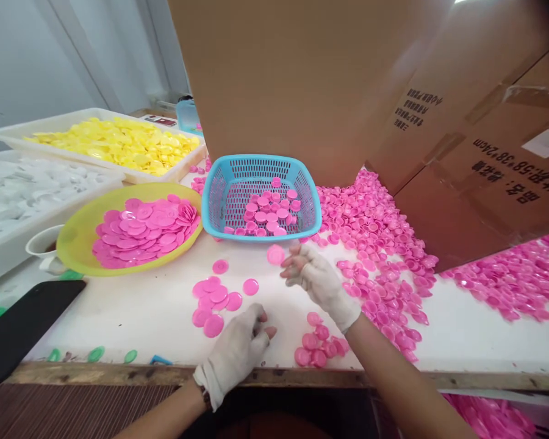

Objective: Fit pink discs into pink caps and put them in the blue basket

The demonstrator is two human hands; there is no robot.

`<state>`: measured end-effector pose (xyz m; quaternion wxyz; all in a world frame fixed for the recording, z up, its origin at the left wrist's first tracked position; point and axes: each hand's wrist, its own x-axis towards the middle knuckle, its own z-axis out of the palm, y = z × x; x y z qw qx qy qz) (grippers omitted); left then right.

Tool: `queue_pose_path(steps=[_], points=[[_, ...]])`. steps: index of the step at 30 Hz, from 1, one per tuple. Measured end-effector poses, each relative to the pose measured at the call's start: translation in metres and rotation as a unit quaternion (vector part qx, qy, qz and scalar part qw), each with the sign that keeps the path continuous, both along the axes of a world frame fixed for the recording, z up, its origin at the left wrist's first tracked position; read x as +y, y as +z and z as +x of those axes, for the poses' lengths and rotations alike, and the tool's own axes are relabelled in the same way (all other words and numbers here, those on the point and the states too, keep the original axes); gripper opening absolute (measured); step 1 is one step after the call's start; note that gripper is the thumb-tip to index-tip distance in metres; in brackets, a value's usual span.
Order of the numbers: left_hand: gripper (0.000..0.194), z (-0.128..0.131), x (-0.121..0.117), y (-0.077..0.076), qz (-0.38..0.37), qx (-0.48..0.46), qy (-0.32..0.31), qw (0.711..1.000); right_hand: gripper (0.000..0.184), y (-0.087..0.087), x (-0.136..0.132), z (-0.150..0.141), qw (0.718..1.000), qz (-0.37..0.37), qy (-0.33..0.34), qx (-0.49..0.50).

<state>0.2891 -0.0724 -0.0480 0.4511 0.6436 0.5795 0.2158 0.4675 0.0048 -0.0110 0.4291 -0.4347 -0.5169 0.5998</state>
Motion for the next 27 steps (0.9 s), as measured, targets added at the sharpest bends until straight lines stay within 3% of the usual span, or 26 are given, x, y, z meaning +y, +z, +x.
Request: queue_pose_path(steps=[2, 5, 8, 10, 14, 16, 19, 23, 27], points=[[0.011, 0.013, -0.008, 0.003, 0.030, 0.026, -0.051, 0.998, 0.029, 0.003, 0.006, -0.004, 0.999, -0.005, -0.028, 0.026], [0.013, 0.038, -0.014, 0.002, 0.049, 0.058, -0.114, 0.991, 0.026, -0.011, 0.011, -0.026, 0.989, -0.015, 0.053, -0.137], [0.018, 0.047, -0.012, -0.007, 0.062, 0.083, -0.126, 0.987, 0.028, -0.031, 0.013, -0.051, 0.935, 0.077, 0.116, -0.327], [0.015, 0.038, -0.006, -0.011, 0.068, 0.078, -0.111, 0.988, 0.027, -0.040, 0.015, -0.060, 0.915, 0.107, 0.118, -0.370], [0.012, 0.006, 0.011, -0.008, 0.037, 0.053, -0.021, 0.998, 0.016, -0.045, 0.018, -0.053, 0.931, 0.063, 0.102, -0.344], [0.018, -0.004, 0.019, -0.003, -0.054, -0.014, 0.033, 0.998, 0.010, -0.044, 0.017, -0.041, 0.941, 0.014, 0.101, -0.323], [0.024, -0.010, 0.024, 0.000, -0.177, -0.144, 0.086, 0.970, 0.008, -0.043, 0.007, -0.024, 0.951, -0.053, 0.109, -0.285], [0.025, -0.009, 0.025, -0.005, -0.188, -0.203, 0.090, 0.957, 0.012, -0.043, -0.015, -0.020, 0.962, -0.132, 0.127, -0.205], [0.033, -0.011, 0.029, -0.009, -0.216, -0.223, 0.069, 0.948, 0.010, -0.046, -0.026, -0.029, 0.953, -0.160, 0.168, -0.196]])
